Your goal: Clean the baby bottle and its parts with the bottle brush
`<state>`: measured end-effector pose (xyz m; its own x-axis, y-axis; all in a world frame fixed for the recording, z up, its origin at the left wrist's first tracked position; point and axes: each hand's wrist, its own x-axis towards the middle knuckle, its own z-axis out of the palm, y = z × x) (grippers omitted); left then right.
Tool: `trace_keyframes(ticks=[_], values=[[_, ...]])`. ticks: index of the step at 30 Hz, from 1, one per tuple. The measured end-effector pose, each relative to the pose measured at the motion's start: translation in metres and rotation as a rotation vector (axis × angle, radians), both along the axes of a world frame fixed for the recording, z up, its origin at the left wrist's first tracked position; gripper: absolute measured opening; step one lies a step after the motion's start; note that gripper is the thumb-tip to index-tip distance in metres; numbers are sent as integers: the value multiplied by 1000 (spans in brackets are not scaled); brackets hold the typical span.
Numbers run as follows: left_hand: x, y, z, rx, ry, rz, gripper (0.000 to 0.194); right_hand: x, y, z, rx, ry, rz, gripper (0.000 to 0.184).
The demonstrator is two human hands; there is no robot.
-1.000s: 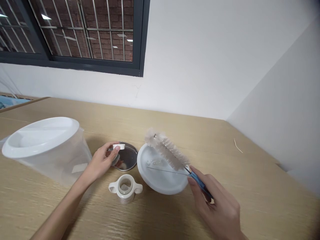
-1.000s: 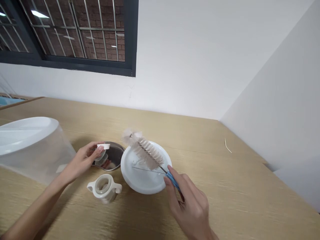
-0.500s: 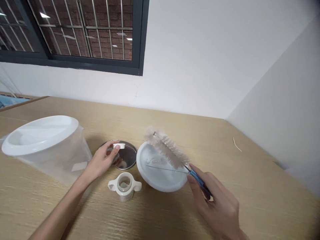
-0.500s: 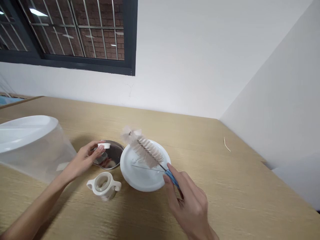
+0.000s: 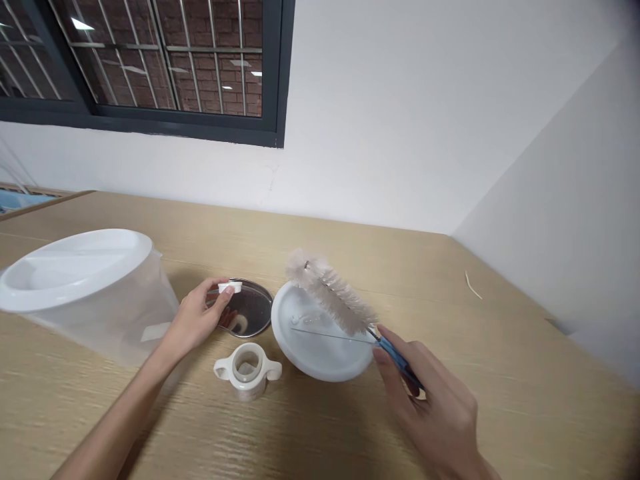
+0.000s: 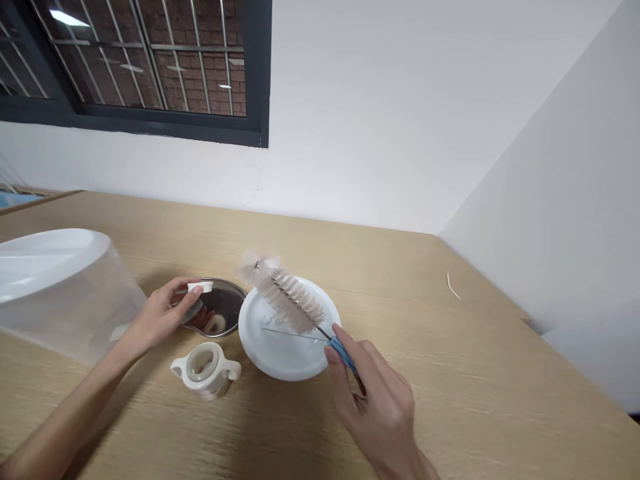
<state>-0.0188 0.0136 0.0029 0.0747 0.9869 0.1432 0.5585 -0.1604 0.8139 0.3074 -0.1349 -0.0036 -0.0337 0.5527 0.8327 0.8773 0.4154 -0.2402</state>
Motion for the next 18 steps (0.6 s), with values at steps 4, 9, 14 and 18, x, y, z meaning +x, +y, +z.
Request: trace_keyframes(ticks=[4, 9, 14, 18], values=[[-1, 1, 0, -1, 12, 4, 62, 0, 0, 0, -1, -9, -6, 36], [-2, 2, -2, -43, 28, -26, 60, -1, -1, 1, -3, -10, -3, 32], [0, 3, -8, -54, 61, -37, 50, -1, 0, 0, -2, -21, 6, 31], [1, 3, -11, 7, 128, -5, 39, 0, 0, -1, 7, -23, 12, 31]])
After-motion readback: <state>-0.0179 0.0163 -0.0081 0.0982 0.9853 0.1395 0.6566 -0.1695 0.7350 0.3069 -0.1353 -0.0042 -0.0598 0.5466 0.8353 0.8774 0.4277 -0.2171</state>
